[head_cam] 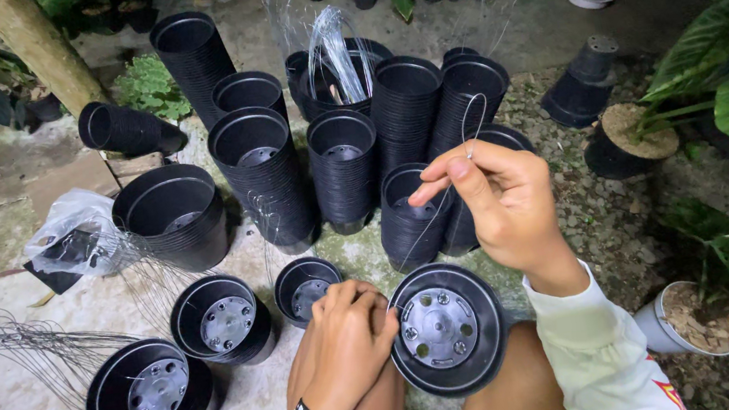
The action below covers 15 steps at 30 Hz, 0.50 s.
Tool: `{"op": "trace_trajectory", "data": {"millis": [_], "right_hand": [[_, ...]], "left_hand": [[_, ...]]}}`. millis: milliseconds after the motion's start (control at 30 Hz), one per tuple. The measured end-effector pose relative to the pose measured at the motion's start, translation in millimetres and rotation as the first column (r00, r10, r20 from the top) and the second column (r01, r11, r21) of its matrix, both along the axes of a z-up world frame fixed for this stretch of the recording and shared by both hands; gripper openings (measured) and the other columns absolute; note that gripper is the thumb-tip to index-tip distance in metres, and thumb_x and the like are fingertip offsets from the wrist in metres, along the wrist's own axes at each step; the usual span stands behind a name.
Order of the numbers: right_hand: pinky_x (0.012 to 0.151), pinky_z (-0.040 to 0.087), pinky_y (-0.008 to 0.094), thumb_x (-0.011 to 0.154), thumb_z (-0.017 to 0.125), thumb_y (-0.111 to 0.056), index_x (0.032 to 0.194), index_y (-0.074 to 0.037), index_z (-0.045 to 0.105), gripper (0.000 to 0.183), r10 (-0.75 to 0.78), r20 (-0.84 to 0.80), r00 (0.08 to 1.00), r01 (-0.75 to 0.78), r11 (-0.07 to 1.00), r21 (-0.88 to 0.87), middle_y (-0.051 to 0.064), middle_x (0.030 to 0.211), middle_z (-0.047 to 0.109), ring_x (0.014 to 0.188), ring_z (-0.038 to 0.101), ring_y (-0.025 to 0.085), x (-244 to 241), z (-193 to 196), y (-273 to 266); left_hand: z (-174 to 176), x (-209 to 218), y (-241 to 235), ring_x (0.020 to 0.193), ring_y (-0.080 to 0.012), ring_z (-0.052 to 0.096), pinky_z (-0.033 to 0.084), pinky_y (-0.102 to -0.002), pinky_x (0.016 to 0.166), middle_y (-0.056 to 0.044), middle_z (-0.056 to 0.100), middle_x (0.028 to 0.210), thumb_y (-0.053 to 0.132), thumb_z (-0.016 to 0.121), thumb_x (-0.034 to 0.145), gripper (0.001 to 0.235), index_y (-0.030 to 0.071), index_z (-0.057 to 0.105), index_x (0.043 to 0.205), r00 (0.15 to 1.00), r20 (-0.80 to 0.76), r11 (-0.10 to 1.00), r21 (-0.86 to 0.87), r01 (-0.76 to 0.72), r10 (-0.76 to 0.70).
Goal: The person threads metal wire hangers through the drainage holes of black plastic pots and bends the wire to secure them. They repeat this process for multiple pots, stacking the finished ones nearby.
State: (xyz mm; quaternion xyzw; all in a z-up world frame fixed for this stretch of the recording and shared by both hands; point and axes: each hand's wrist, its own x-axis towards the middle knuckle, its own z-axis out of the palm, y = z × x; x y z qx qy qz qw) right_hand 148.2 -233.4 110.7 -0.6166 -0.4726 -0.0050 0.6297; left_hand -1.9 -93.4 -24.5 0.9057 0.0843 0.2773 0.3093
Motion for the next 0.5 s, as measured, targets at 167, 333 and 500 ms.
{"op": "trace_trajectory", "data": {"millis": [167,333,500], "right_hand": [[0.084,0.06,0.029,0.111,0.052,-0.02,0.102,0.007,0.068,0.032,-0.011,0.014,1.0,0.011,1.0,-0.011,0.013,0.092,0.075,0.089,0.077,0.02,-0.6,3.7,-1.7],[0.083,0.06,0.029,0.111,0.053,-0.019,0.102,0.007,0.068,0.032,0.015,0.011,1.0,-0.015,1.0,0.005,0.013,0.093,0.072,0.09,0.077,0.02,0.7,5.7,0.4],[0.083,0.06,0.029,0.111,0.052,-0.019,0.101,0.007,0.068,0.032,-0.013,0.019,1.0,0.013,1.0,0.003,0.012,0.092,0.073,0.089,0.077,0.019,5.8,2.9,0.8]], "left_hand": [[-5.9,-1.0,-3.1,0.103,-0.0301,0.058,0.039,-0.045,0.092,-0.009,0.065,0.099,0.024,0.077,0.081,0.022,0.004,0.072,0.088,0.999,0.019,0.999,0.021,-0.045,0.044],[-1.4,-2.6,-4.0,0.103,-0.0285,0.058,0.038,-0.044,0.093,-0.008,0.065,0.098,0.021,0.075,0.082,0.018,0.004,0.072,0.086,0.999,0.031,0.999,0.026,-0.022,0.021],[1.9,-2.3,-6.9,0.101,-0.0257,0.059,0.036,-0.045,0.093,-0.005,0.067,0.096,0.018,0.073,0.082,0.013,0.005,0.071,0.082,1.0,0.022,1.0,0.009,-0.017,0.017]]}}
